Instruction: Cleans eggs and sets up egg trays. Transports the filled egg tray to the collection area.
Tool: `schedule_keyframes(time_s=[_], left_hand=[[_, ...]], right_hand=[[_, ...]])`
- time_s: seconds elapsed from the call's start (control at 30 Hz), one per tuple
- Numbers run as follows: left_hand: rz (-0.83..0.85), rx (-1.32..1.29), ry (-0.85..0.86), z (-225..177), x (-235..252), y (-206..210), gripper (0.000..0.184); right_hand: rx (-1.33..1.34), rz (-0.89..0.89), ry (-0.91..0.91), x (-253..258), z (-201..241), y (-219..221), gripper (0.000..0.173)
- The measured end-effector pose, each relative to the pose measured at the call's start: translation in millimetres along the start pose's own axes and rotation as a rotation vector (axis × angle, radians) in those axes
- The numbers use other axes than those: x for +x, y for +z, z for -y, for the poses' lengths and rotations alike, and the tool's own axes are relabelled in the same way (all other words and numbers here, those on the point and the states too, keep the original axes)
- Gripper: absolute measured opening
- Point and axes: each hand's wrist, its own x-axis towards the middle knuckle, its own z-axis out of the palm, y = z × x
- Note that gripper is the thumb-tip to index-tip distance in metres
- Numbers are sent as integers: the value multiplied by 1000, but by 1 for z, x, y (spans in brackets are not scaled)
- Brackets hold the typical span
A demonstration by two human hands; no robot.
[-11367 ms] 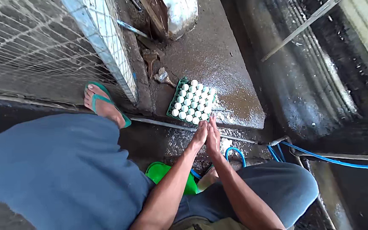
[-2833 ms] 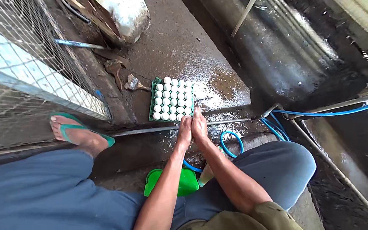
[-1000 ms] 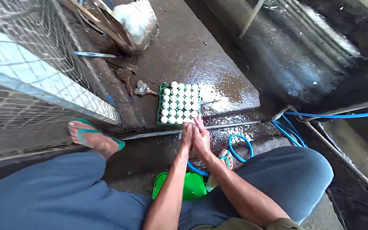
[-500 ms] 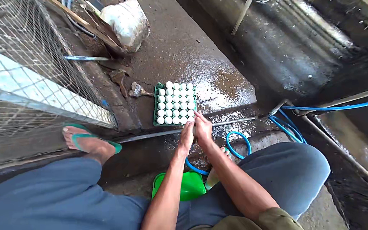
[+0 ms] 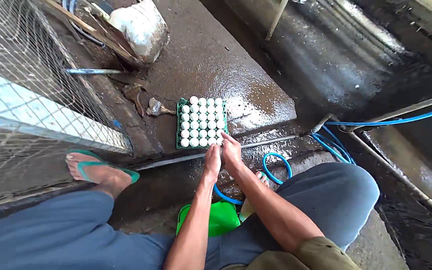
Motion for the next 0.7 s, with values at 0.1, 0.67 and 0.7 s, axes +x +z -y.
schedule_keyframes(time_s=[0.1, 0.67, 0.7], left_hand=[[-81, -6, 18, 2, 0, 3, 38], [114, -191, -142, -1, 4, -7, 32], [91, -186, -107, 0, 4, -5, 34]], right_hand=[[-59, 38, -102, -19, -4, -1, 42], [182, 20, 156, 12, 0, -13, 39], [33, 0, 13, 5, -4, -10, 39]])
